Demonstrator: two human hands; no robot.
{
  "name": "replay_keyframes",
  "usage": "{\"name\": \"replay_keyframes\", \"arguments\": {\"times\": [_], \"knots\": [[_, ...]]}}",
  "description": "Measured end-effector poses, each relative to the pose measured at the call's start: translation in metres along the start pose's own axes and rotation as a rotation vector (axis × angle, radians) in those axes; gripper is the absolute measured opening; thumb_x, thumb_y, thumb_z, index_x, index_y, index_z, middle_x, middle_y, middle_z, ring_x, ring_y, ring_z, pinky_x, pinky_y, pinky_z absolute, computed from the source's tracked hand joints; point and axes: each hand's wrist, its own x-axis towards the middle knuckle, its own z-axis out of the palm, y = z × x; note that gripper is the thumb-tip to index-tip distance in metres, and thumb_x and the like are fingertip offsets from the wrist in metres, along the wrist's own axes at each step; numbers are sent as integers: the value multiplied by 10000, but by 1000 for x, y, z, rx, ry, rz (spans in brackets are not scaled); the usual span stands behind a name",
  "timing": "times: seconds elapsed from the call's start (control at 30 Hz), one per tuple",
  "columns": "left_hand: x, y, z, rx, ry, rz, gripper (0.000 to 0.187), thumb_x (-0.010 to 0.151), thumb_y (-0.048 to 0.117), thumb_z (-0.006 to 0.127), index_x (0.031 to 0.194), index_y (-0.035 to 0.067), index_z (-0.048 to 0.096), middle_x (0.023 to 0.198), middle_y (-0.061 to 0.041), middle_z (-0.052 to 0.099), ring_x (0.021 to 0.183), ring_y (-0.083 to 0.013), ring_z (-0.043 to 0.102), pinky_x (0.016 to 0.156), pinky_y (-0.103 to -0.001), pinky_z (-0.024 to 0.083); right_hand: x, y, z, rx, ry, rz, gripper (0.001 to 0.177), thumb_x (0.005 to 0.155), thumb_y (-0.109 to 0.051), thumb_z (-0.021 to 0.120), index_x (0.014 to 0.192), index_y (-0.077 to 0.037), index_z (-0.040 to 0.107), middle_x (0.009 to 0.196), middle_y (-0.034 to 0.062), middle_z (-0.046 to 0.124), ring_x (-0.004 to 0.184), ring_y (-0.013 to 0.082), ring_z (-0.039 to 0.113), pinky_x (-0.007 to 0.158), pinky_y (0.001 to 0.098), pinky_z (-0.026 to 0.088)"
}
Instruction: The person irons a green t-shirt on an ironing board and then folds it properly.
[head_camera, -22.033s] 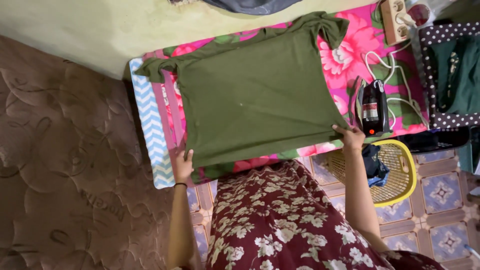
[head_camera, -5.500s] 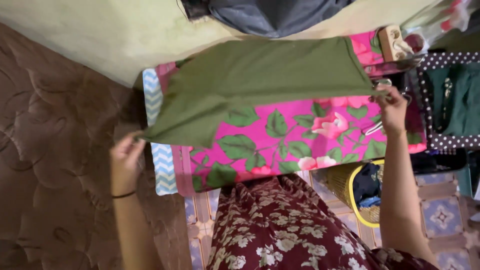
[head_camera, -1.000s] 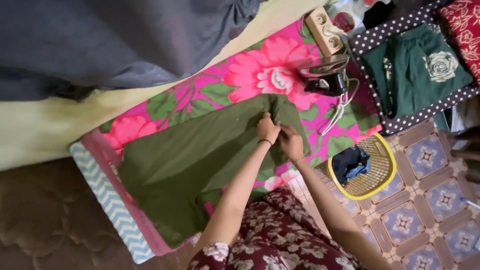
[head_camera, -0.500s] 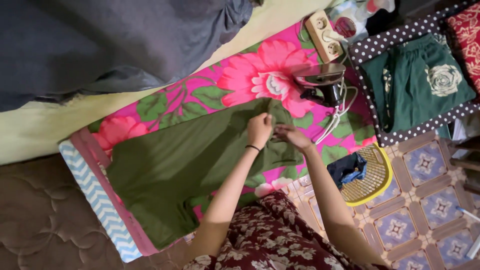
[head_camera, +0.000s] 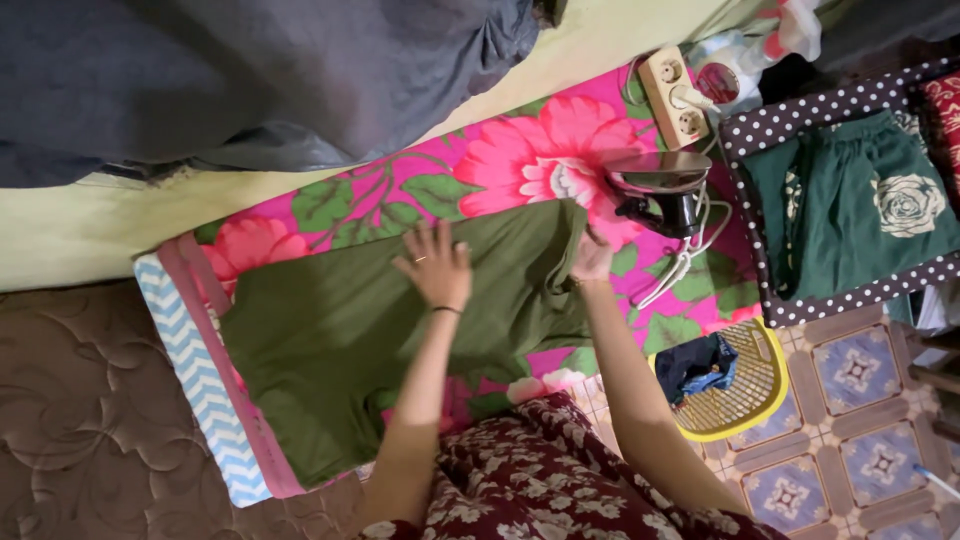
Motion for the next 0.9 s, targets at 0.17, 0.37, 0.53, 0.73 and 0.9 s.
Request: {"name": "replay_keyframes", "arguments": {"times": [0.17,0.37,0.53,0.73,0.9], "knots": [[7,-50,1,-33,-142,-64,639,1031,604,400,1626,402,283,1739,40,77,1591,-377,44,1023,-922,25,-11,-3,36,-394,94,-89,320,952,-219,579,1235,-84,638,1216,126,692,1124,296,661,981,439,550],[15,-50,-20,-2,-269,-82,706,1003,708,343,1636,437,184,1733,90,-27,1600,-351,-27,983,-951,25,-2,-14,19,-587,119,-189,445,896,-75,657,1335,-33,598,1232,97,698,1124,255,668,984,394,576],[-3,-52,-33,2,-280,-35,732,987,703,372,1632,405,196,1727,60,2,1586,-359,1,979,-941,27,-74,-14,31,-944,256,-281,556,957,-253,752,1429,-32,559,1307,11,670,1203,132,629,988,290,523],[-62,-58,-19,-117,-91,354,698,1038,587,437,1650,284,291,1752,-5,137,1606,-273,152,1205,-782,38,-143,0,26,-1480,188,-263,783,791,-328,880,1378,-13,469,1056,62,683,942,191,686,856,318,577],[-95,-77,1,42,-185,437,721,1022,671,423,1647,336,288,1751,8,117,1600,-254,136,1205,-745,16,-141,17,3,-2239,-160,-878,323,853,-284,862,1015,-73,680,1030,107,670,969,232,629,823,330,523]]}}
